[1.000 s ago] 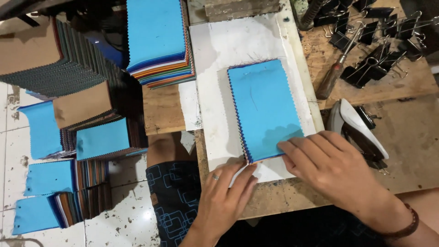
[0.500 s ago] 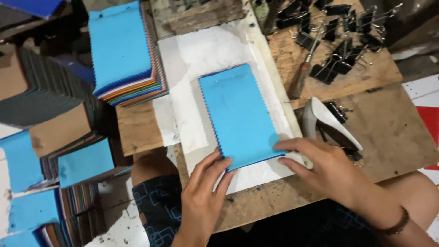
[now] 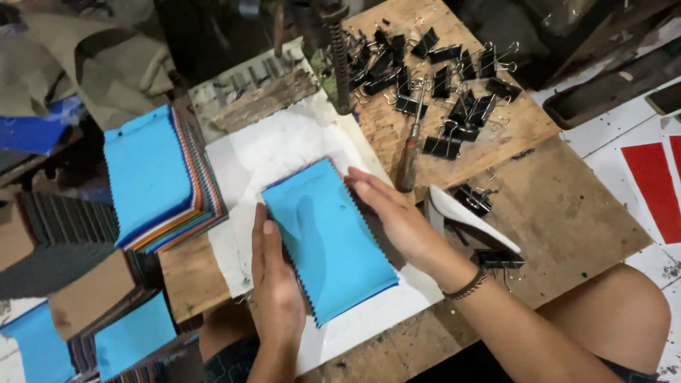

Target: The person sits on the floor in a workshop and uses a drill press to punch holes into stacks of colorful paper. They align the paper stacks under the drill, operate the lever to punch the holes, and then move the stacks aside.

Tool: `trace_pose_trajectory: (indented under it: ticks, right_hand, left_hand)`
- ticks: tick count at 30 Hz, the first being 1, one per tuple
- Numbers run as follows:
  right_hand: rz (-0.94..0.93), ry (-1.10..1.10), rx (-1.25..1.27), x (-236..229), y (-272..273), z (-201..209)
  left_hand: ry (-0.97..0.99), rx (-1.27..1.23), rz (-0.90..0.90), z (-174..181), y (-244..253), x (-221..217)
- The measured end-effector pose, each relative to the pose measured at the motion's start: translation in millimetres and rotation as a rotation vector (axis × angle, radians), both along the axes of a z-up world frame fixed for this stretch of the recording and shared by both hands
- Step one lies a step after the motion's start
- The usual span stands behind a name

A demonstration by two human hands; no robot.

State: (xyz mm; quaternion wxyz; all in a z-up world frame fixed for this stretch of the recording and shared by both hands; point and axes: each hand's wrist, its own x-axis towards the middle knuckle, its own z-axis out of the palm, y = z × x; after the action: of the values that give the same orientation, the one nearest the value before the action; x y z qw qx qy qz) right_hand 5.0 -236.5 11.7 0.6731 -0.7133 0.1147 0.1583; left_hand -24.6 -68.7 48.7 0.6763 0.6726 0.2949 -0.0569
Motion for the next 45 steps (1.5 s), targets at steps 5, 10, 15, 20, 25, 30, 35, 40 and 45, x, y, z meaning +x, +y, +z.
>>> trace_pose_trajectory:
  ticks: [5,10,15,20,25,30,35,40,45]
  right_hand:
    - [0.002,0.076,0.143,11.3,-8.2,-10.2]
    - [-0.015,0.012,0.148,14.4,-10.4,-30.5]
    - [0.143,-0.051,-0.131,12.5,-4.6,-21.7]
    - [0.211,-0.145,-0.234,5.8,-11.9,-16.8]
    - [0.309,-0.485,-0.188,-38.7,-41.9,-0.2]
    - [0.335,-0.424,-0.142,-86.0,-43.8,-17.1]
    - [0.215,-0.433,-0.121,-96.3,-34.6,-28.4]
    - [0.272,-0.682,-0.349,-89.4,-40.8,-24.9]
    - [0.268,-0.797,-0.424,-81.9,-44.0,-36.7]
  left_hand:
    - [0.020,0.050,-0.015,-3.0,-6.3,8.1]
    - [0.045,0.106,-0.223,-18.2,2.5,16.4]
    - [-0.002,-0.032,-0.186,-20.8,-2.5,17.0]
    - [-0.074,-0.088,-0.222,-10.9,-0.4,10.3]
    - [-0.380,0.133,-0.326,-55.7,36.8,-50.1]
    - [-0.331,0.077,-0.367,-76.7,14.7,-95.3]
    - [-0.138,0.123,-0.402,-35.2,-12.6,-98.6]
    - [-0.269,0.472,-0.482,-53.2,14.8,-105.2]
    - [-0.519,0.569,-0.407,-74.2,36.8,-103.4]
